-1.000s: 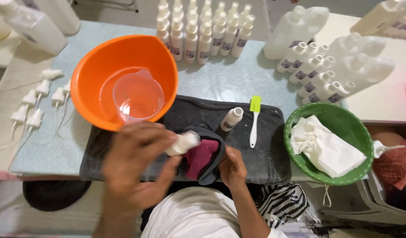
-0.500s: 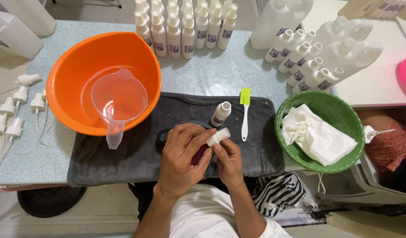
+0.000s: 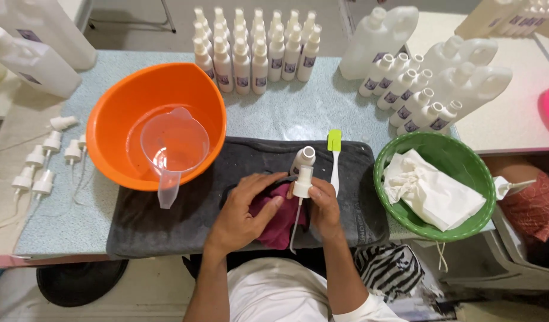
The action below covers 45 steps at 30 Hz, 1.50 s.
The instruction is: Assembling pump bottles by inserting the pump mechanism and wiping the exterior clean.
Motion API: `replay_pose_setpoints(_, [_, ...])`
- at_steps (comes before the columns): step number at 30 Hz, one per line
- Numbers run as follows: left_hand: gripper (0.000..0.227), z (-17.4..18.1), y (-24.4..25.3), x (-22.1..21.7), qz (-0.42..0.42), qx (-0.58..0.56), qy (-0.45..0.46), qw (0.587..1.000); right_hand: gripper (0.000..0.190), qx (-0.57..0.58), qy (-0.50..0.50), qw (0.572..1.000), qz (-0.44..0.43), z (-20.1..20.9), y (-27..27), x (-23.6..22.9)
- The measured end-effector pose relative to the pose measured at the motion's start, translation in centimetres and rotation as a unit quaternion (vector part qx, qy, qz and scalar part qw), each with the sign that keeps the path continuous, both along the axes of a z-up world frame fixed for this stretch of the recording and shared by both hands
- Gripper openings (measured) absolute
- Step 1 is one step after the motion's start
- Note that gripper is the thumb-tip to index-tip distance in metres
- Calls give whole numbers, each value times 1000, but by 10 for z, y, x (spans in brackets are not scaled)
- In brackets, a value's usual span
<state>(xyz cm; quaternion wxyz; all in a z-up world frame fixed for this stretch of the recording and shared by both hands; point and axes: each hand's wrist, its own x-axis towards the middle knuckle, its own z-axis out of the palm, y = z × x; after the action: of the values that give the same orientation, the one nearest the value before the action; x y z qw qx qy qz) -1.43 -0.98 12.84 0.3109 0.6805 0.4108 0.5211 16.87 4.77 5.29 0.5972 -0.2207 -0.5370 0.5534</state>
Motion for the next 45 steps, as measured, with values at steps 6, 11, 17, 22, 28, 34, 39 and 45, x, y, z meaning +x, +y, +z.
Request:
replay_pose_setpoints(6, [20, -4, -3, -10, 158, -76, -4, 984, 36, -54, -56, 997, 29, -8, 11, 1])
replay_pose_setpoints(11, [30, -16, -10, 0, 260, -40, -39, 964, 38, -58, -95, 993, 39, 50, -4, -12])
replay_pose_setpoints(17, [32, -26, -14, 14, 273, -20, -162, 948, 33, -15, -168, 985, 17, 56, -10, -12])
replay_pose_setpoints(22, [22, 2, -26, 29, 163, 0, -204, 965, 24, -4, -218, 971, -97, 44, -15, -14])
replay_pose_setpoints(28, [31, -59, -14, 20, 65, -72, -293, 951, 17, -18, -219, 956, -193, 50, -19, -26])
replay_pose_setpoints(34, [10, -40, -11, 18, 191, -51, -160, 967, 13, 74, -173, 969, -158, 62, -26, -42])
replay_pose_setpoints(39, [17, -81, -8, 15, 104, -37, -278, 954, 16, 110, -178, 968, -136, 63, -26, -36])
replay_pose_setpoints(45, [23, -125, -13, 9, 186, -27, -297, 936, 22, 148, -130, 972, -128, 63, -28, -28])
